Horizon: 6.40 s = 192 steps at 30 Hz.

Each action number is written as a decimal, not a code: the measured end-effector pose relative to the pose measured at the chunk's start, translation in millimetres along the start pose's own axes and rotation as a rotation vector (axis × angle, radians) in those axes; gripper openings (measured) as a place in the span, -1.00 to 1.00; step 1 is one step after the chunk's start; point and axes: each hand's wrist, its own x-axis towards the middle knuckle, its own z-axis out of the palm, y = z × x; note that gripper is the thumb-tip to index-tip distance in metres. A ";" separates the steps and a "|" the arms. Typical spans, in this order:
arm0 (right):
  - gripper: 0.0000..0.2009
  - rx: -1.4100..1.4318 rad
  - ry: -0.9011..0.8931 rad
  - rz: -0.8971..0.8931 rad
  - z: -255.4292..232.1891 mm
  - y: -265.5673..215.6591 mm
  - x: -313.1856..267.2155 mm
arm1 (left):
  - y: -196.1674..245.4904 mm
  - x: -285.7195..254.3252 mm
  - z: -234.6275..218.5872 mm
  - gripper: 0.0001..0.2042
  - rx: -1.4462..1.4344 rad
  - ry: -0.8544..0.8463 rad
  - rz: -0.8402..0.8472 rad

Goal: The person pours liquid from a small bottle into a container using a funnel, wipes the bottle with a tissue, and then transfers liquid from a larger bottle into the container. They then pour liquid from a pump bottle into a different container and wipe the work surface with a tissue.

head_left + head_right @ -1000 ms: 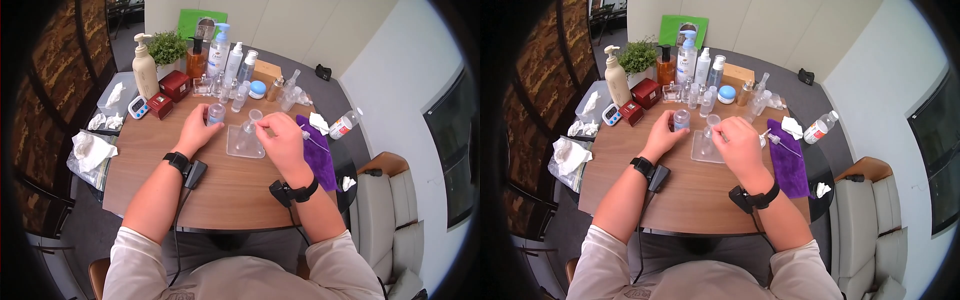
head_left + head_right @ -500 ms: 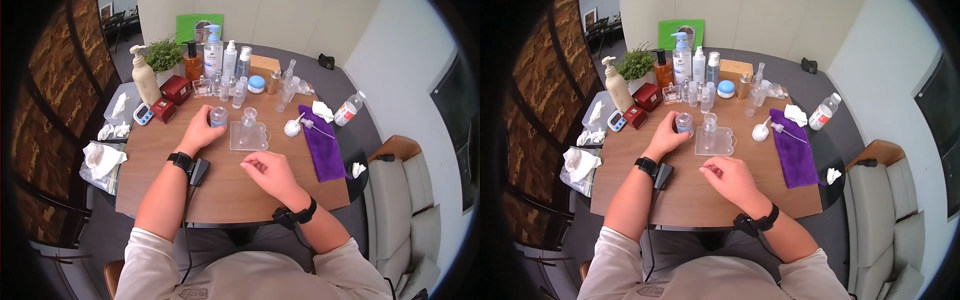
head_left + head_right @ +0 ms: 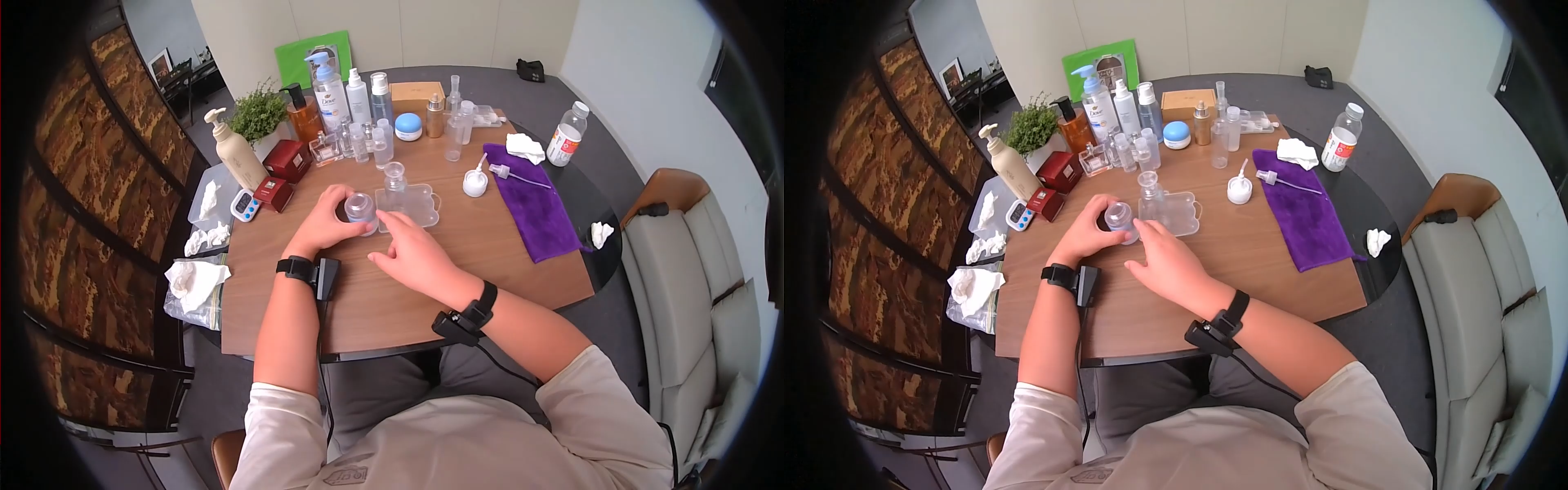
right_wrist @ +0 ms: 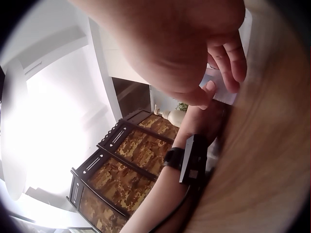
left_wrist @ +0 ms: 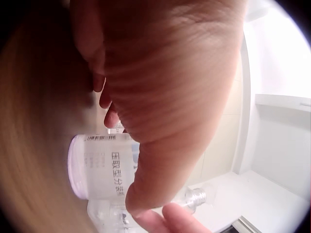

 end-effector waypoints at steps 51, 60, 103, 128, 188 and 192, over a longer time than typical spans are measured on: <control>-0.44 0.385 0.117 0.385 -126.6 72.0 -56.9 | 65.9 -5.1 22.5 -0.84 -0.116 0.618 0.233; -0.41 0.304 0.092 0.370 -130.4 72.6 -62.4 | 147.8 6.2 37.0 -0.68 0.518 0.409 0.336; -0.41 0.225 0.072 0.154 -149.1 59.2 -26.0 | 69.1 31.4 11.0 -0.65 -0.273 0.257 0.171; -0.45 -0.060 -0.354 -0.030 -186.4 26.7 145.2 | 77.8 18.7 20.1 -0.87 -0.131 0.428 0.363; -0.35 -0.111 -0.451 -0.040 -168.4 25.6 146.5 | 74.3 17.2 25.4 -0.93 -0.053 0.539 0.452; -0.38 -0.111 -0.459 -0.049 -168.2 28.2 146.5 | 74.4 17.9 25.0 -0.93 0.006 0.545 0.477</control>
